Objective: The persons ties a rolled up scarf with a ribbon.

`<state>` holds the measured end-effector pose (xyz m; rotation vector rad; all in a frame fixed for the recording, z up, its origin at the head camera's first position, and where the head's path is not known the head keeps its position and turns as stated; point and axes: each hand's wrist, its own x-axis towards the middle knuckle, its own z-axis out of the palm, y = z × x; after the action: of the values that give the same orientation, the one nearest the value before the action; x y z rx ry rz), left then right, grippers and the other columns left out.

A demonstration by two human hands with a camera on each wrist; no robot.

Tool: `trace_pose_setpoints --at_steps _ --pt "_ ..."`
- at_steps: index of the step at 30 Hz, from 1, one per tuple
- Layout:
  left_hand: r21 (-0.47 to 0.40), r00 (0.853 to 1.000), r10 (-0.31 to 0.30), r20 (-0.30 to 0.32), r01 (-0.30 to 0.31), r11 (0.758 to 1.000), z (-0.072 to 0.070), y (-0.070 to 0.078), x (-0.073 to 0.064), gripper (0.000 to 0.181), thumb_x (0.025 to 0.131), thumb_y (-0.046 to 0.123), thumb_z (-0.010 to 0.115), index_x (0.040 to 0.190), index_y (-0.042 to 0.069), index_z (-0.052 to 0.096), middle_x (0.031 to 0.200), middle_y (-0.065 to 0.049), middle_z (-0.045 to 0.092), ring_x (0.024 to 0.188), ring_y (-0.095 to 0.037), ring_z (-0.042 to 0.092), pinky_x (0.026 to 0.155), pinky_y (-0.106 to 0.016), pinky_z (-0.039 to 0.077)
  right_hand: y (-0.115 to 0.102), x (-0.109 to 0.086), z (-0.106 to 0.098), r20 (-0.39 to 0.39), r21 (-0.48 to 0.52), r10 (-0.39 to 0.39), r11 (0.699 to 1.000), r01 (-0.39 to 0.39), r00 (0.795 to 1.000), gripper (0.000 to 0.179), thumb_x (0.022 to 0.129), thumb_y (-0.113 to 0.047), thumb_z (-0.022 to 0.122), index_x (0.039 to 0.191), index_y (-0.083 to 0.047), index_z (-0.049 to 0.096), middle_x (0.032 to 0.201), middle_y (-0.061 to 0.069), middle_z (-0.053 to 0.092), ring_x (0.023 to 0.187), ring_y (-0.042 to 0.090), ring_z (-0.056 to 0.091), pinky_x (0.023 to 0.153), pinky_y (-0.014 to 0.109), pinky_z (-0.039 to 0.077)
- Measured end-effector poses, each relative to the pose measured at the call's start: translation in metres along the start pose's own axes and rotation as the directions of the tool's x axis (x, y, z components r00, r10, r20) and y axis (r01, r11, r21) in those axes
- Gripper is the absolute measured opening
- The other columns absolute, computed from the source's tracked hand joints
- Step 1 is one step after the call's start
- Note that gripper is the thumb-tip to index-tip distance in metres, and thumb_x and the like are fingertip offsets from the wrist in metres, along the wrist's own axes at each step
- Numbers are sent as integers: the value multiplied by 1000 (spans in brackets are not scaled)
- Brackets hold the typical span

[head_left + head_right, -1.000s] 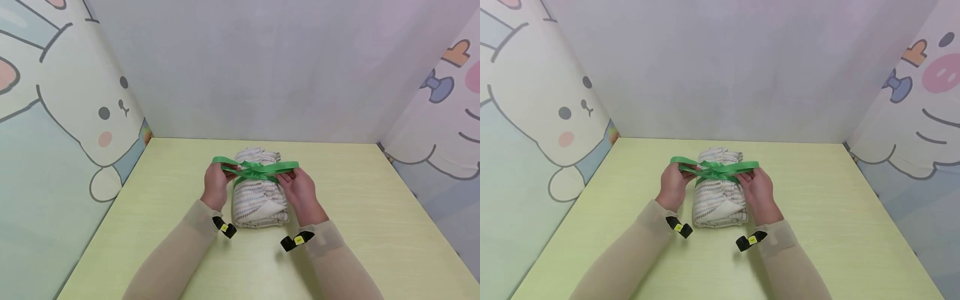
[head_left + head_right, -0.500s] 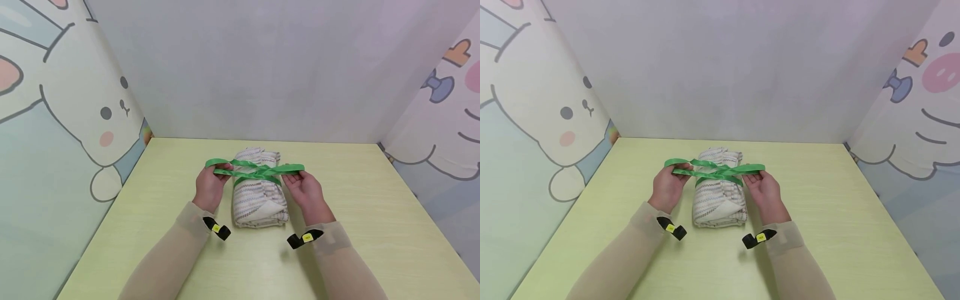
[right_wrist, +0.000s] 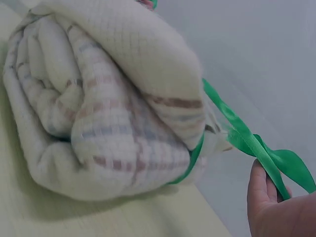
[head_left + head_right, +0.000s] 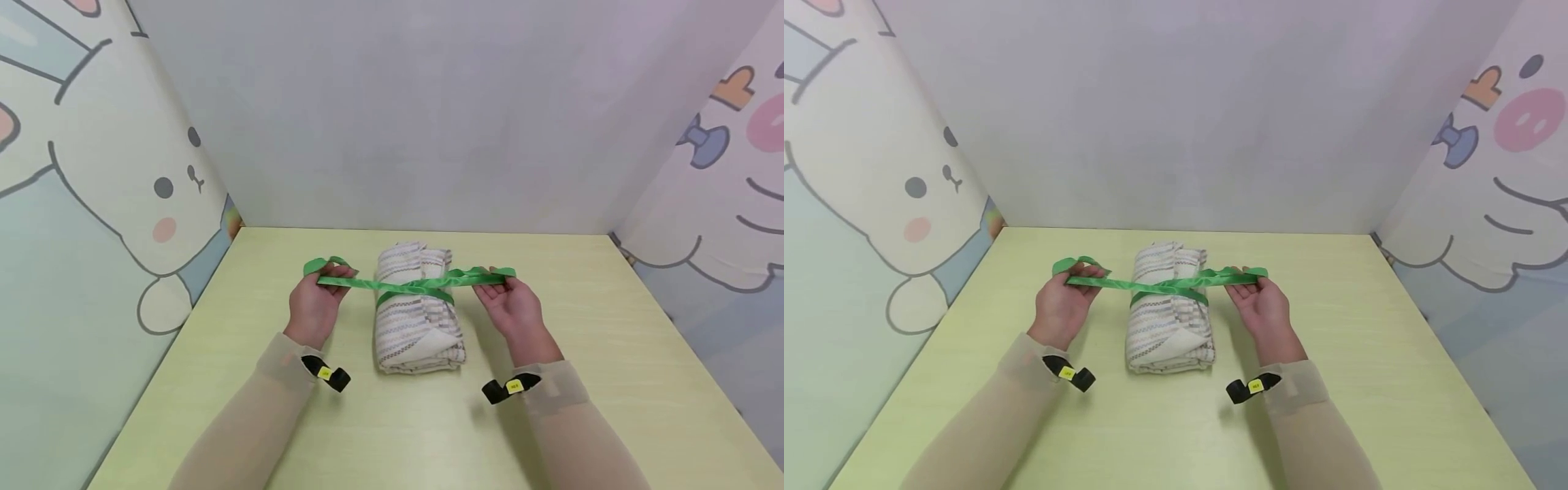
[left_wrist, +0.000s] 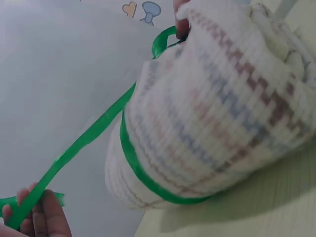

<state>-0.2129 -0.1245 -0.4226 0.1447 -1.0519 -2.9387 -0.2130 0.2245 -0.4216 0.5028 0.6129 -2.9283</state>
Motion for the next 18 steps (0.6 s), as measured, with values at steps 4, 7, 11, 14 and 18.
trace_pose_setpoints --at_steps 4,7,11,14,18 --pt "13 999 4 -37 -3 1000 -10 10 1 31 114 16 34 99 4 59 92 -11 72 95 -29 71 109 -45 45 -11 -2 -6 26 -2 0 1000 0 1000 32 115 -23 29 131 -2 47 119 21 62 118 33 64 118 41 33" --pt "48 998 5 -63 -2 999 -17 17 2 31 114 18 34 100 5 58 92 -10 72 96 -29 70 109 -44 46 -20 -3 -10 44 0 4 1000 -4 999 31 115 -23 29 121 -1 50 117 21 63 116 36 66 119 41 31" --pt "73 996 12 -84 -6 997 -27 25 4 33 114 19 34 99 6 61 91 -10 72 98 -29 70 108 -42 47 -32 -2 -14 43 2 2 1000 -2 999 32 115 -24 29 119 -1 52 120 22 62 122 35 63 119 41 30" --pt "69 994 18 -107 -10 998 -33 31 6 33 114 19 35 97 7 61 90 -10 73 97 -29 71 107 -42 47 -39 0 -15 15 21 7 1000 -7 1000 34 114 -25 30 124 -1 53 129 22 57 129 34 58 119 42 31" --pt "45 988 10 -151 -3 999 -43 40 9 27 114 20 35 103 6 56 93 -11 73 99 -30 70 109 -42 46 -47 4 -17 -20 29 10 1000 -9 1000 37 114 -25 31 135 -1 50 147 19 47 139 33 49 119 41 32"
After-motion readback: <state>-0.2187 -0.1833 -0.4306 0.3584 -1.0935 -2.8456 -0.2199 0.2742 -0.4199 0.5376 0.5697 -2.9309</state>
